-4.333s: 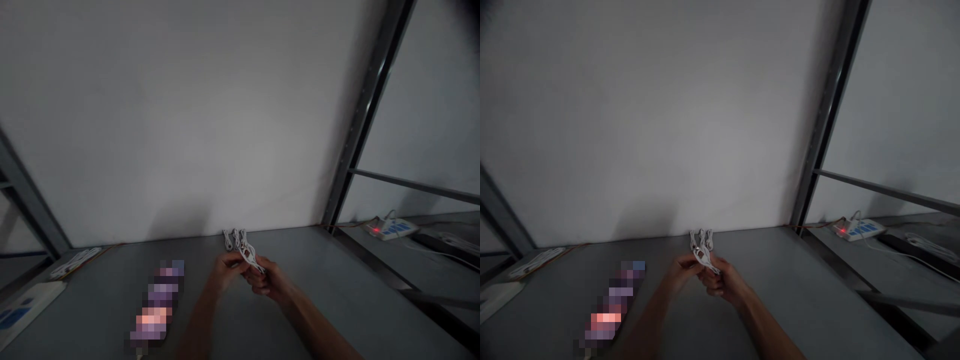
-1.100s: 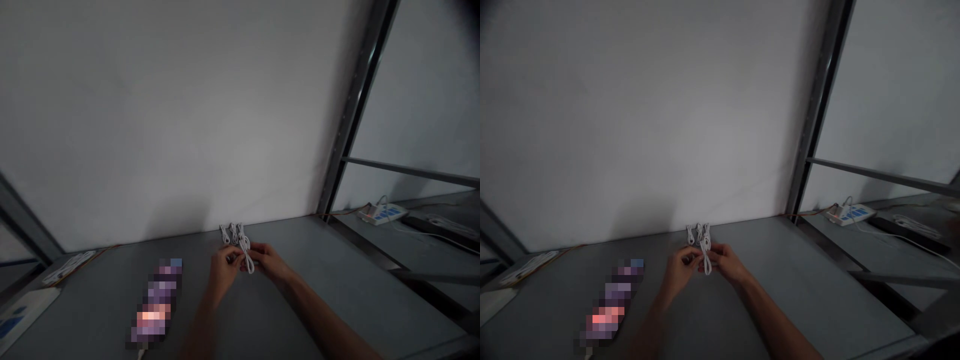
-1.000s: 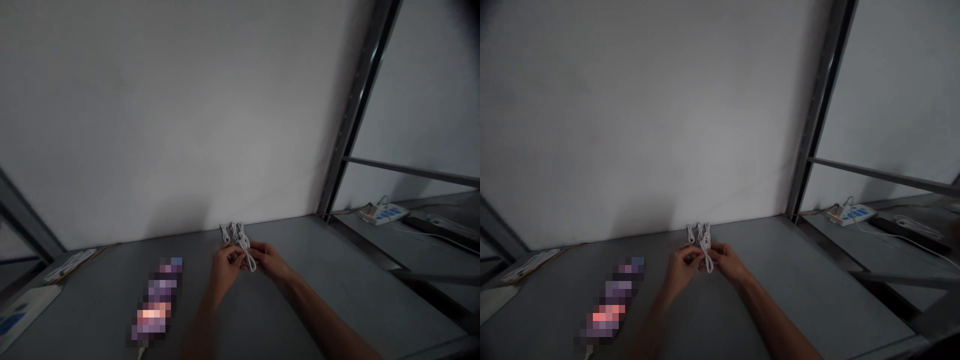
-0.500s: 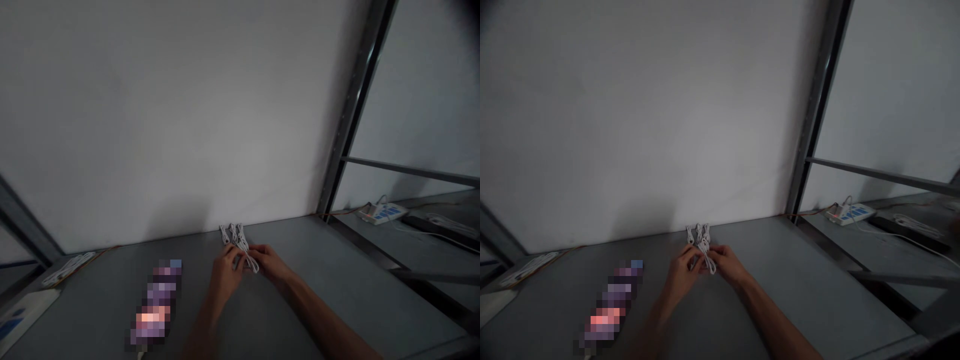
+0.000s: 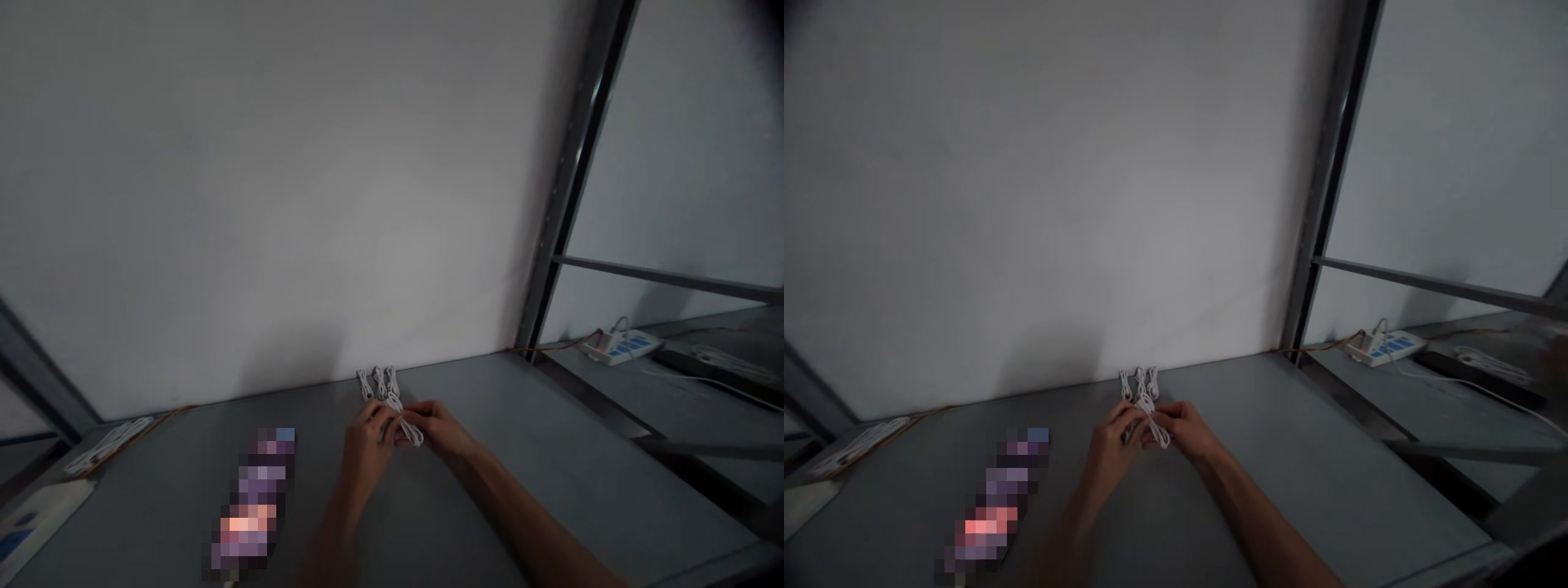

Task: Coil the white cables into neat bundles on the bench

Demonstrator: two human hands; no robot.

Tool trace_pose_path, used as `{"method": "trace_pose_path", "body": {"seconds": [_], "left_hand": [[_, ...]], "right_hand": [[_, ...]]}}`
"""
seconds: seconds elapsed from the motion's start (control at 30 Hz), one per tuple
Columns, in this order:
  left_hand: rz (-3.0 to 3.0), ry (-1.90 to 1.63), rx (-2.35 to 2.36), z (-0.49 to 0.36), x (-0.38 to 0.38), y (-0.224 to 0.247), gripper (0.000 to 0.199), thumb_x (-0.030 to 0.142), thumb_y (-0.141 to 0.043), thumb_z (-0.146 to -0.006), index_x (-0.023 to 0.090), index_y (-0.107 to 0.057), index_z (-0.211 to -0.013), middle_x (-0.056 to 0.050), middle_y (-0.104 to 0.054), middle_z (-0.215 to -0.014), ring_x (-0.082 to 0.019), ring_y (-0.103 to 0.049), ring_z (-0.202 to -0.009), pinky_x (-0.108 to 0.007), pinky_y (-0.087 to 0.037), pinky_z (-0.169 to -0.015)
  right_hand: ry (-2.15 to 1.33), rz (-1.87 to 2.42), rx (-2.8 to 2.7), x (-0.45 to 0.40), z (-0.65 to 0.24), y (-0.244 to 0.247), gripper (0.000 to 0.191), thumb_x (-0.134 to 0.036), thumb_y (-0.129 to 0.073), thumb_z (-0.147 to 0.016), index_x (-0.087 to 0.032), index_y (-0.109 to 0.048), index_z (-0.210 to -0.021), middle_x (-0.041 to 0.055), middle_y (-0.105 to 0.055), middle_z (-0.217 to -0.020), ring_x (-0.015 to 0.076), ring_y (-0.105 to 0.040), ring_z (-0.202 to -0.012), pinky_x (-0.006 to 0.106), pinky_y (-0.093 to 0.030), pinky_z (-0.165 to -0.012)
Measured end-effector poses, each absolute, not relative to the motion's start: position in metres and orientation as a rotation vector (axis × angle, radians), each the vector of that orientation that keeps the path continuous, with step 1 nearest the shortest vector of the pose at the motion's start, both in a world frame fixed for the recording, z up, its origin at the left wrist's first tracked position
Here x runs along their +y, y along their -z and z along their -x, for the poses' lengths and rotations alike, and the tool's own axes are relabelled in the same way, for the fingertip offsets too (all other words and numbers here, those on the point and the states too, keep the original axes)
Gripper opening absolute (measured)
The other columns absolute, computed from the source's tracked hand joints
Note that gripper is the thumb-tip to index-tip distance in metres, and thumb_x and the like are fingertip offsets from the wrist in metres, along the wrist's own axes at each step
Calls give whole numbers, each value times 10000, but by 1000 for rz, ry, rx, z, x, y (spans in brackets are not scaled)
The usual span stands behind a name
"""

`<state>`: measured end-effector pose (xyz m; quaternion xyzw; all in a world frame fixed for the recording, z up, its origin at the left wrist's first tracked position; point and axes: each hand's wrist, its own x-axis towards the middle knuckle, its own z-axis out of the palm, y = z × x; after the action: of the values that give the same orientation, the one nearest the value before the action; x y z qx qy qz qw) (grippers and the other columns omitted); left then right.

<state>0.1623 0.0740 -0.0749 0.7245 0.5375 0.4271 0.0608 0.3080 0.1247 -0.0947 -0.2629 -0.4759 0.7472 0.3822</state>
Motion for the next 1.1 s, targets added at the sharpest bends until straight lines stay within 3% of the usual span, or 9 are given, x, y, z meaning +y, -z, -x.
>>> {"method": "trace_pose_path", "body": {"seconds": [0.33,0.6,0.8,1.1], "left_hand": [[-2150,-1247,1781,-166,71,73,166,239,-499,-878,186,-606,-762,-24,-607,-808,-141,-562,-690,-241,-407,-666],[-1915,-1289,1804,-168,76,78,187,264,-524,-844,171,-626,-718,-15,-627,-674,-131,-540,-609,-230,-374,-608],[-1658,-1336,1758,-170,77,76,198,308,-585,-797,154,-663,-701,-29,-663,-622,-138,-576,-561,-229,-398,-553],[-1435,-1374,1676,-170,82,82,184,299,-612,-743,152,-670,-647,-46,-694,-627,-168,-647,-602,-251,-467,-593]], "right_hand": [[-1725,678,-1338,126,-303,100,490,-552,-773,-637,-109,-731,-842,39,-693,-679,139,-603,-570,292,-504,-616],[-1654,693,-1346,122,-300,97,569,-630,-760,-591,-136,-712,-871,55,-703,-738,187,-641,-625,347,-537,-654],[-1610,722,-1315,121,-296,98,529,-600,-773,-589,-141,-695,-839,33,-685,-677,168,-624,-574,326,-534,-618],[-1562,740,-1302,121,-293,102,567,-612,-773,-576,-140,-681,-877,45,-691,-667,191,-647,-575,333,-545,-600]]}}
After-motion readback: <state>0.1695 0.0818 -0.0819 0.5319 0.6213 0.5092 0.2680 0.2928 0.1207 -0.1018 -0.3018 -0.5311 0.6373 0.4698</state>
